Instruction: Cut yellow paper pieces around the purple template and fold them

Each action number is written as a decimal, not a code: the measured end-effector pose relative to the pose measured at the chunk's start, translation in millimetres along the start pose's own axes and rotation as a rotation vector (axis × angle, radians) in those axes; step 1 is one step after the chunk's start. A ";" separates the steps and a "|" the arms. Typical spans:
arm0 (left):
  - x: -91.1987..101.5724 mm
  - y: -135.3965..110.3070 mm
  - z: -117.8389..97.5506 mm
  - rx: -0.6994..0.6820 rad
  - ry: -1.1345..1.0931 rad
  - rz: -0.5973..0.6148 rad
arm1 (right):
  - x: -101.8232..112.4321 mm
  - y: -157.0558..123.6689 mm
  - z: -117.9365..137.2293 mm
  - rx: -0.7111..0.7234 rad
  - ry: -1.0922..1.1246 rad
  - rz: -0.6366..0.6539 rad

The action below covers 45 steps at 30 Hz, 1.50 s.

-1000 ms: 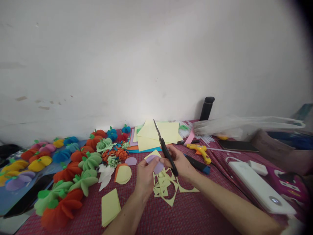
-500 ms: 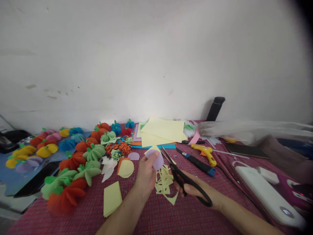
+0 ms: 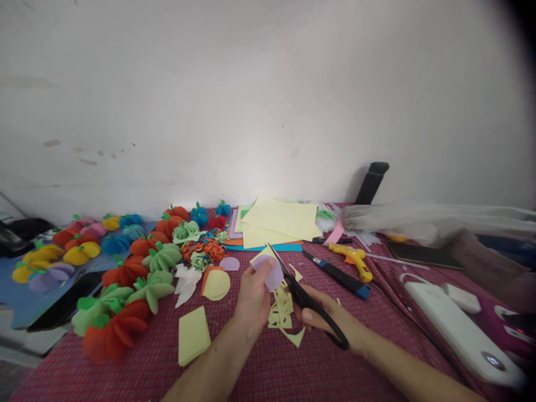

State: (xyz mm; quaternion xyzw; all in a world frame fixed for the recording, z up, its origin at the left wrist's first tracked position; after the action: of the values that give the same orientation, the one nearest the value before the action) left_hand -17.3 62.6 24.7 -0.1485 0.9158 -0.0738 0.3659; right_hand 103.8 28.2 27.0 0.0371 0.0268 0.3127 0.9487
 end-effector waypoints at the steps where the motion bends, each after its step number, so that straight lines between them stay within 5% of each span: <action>1: -0.1 -0.1 0.0 0.001 0.002 -0.002 | -0.1 0.4 1.9 0.006 -0.013 -0.007; 23: -1.6 -0.5 1.2 -0.006 0.003 0.035 | 7.0 -0.1 -16.6 -0.039 -0.074 -0.050; 45: -0.8 -0.8 6.9 0.019 0.194 0.066 | 21.5 -13.1 5.4 -0.017 -0.156 0.043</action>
State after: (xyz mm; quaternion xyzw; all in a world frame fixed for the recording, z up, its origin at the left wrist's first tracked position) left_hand -11.8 62.0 20.4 -0.1071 0.9506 -0.0845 0.2789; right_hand 129.2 30.2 30.6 0.0539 -0.0507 0.3296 0.9412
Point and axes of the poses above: each hand's wrist, its own y-axis towards the middle knuckle, its own x-axis out of the back of the hand, z = x × y, the point moved 7 cm from there along y, towards the middle knuckle, and after that the axes turned 4 degrees about -z, right-handed, at the moved point
